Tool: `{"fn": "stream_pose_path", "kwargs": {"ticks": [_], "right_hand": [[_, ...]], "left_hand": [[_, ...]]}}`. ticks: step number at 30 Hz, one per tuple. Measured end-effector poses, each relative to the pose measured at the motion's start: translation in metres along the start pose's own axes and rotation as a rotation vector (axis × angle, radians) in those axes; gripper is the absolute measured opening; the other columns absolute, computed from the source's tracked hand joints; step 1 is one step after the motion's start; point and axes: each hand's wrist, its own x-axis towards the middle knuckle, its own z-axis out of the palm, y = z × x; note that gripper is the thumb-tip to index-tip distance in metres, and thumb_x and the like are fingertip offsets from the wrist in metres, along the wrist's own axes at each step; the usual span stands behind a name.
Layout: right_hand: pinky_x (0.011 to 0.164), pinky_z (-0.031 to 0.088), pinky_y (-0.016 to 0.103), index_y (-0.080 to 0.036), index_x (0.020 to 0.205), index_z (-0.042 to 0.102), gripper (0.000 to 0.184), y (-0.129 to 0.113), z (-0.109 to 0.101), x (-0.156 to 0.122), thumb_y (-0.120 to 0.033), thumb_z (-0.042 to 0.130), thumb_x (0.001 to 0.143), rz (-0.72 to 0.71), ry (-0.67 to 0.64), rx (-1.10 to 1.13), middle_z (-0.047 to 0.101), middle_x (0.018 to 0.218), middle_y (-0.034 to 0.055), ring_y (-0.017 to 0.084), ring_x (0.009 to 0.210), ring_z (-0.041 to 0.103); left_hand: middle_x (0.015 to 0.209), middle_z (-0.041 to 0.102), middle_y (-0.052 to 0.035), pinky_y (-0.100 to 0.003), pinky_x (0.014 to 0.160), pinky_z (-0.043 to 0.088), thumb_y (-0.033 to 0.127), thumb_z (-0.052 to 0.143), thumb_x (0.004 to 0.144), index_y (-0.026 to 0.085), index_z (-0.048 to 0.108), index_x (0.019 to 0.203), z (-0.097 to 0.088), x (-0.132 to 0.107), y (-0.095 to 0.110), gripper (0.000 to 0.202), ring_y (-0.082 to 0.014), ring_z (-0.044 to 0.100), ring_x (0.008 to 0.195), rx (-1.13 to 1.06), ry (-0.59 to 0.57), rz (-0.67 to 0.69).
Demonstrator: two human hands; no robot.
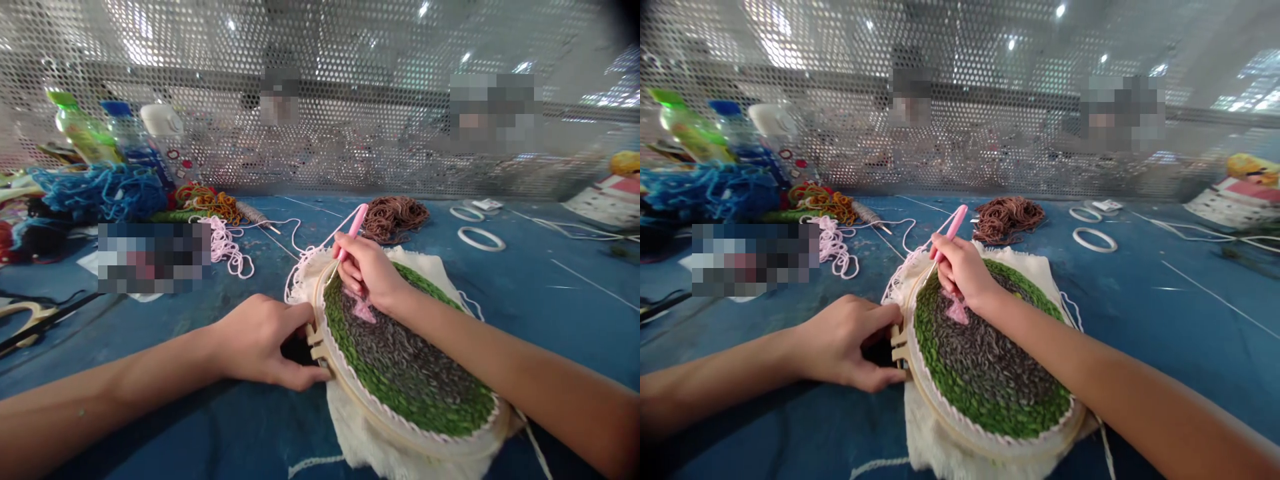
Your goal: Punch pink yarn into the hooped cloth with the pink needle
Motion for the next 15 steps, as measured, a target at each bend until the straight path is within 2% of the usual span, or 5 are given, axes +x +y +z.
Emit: {"fn": "stream_pose_path", "kwargs": {"ticks": [4, 7, 11, 13, 15], "right_hand": [[0.026, 0.021, 0.017, -0.020, 0.069, 0.051, 0.028, 0.000, 0.000, -0.001, -0.039, 0.051, 0.088, -0.005, -0.037, 0.027, 0.033, 0.036, -0.0107, 0.005, 0.026, 0.031], [0.027, 0.025, 0.016, -0.020, 0.070, 0.052, 0.027, -0.001, 0.002, -0.003, -0.039, 0.051, 0.088, -0.011, -0.086, 0.028, 0.034, 0.036, -0.0108, 0.005, 0.027, 0.032], [0.027, 0.025, 0.016, -0.020, 0.070, 0.051, 0.026, -0.003, 0.005, -0.004, -0.040, 0.052, 0.087, 0.017, -0.091, 0.020, 0.033, 0.035, -0.0114, 0.005, 0.026, 0.031], [0.026, 0.024, 0.016, -0.020, 0.069, 0.050, 0.028, -0.003, 0.005, -0.005, -0.042, 0.053, 0.086, 0.018, -0.077, -0.012, 0.033, 0.035, -0.0114, 0.005, 0.026, 0.031], [0.026, 0.022, 0.016, -0.020, 0.069, 0.051, 0.031, -0.003, 0.005, -0.006, -0.045, 0.053, 0.086, 0.003, -0.083, -0.060, 0.034, 0.035, -0.0108, 0.006, 0.026, 0.031]], "left_hand": [[0.058, 0.058, 0.0022, -0.024, 0.045, 0.032, 0.059, 0.056, 0.077, 0.019, 0.055, 0.078, -0.001, -0.001, -0.001, 0.040, -0.0116, 0.052, 0.047, 0.021, -0.007, 0.038], [0.054, 0.055, 0.0024, -0.023, 0.047, 0.033, 0.047, 0.044, 0.089, 0.019, 0.055, 0.072, -0.008, -0.001, -0.003, 0.035, -0.0102, 0.050, 0.046, 0.015, 0.003, 0.038], [0.048, 0.045, 0.0046, -0.021, 0.044, 0.028, 0.035, 0.039, 0.092, 0.017, 0.053, 0.064, -0.028, 0.009, -0.009, 0.036, -0.0076, 0.040, 0.043, 0.038, 0.188, -0.212], [0.058, 0.055, 0.0028, -0.020, 0.048, 0.033, 0.034, 0.038, 0.093, 0.016, 0.059, 0.072, -0.039, 0.019, -0.011, 0.034, -0.0083, 0.047, 0.051, -0.048, 0.259, -0.316], [0.078, 0.065, -0.0006, -0.022, 0.060, 0.041, 0.034, 0.036, 0.094, 0.017, 0.064, 0.084, -0.047, 0.033, -0.011, 0.033, -0.0113, 0.057, 0.069, -0.175, 0.297, -0.346]]}}
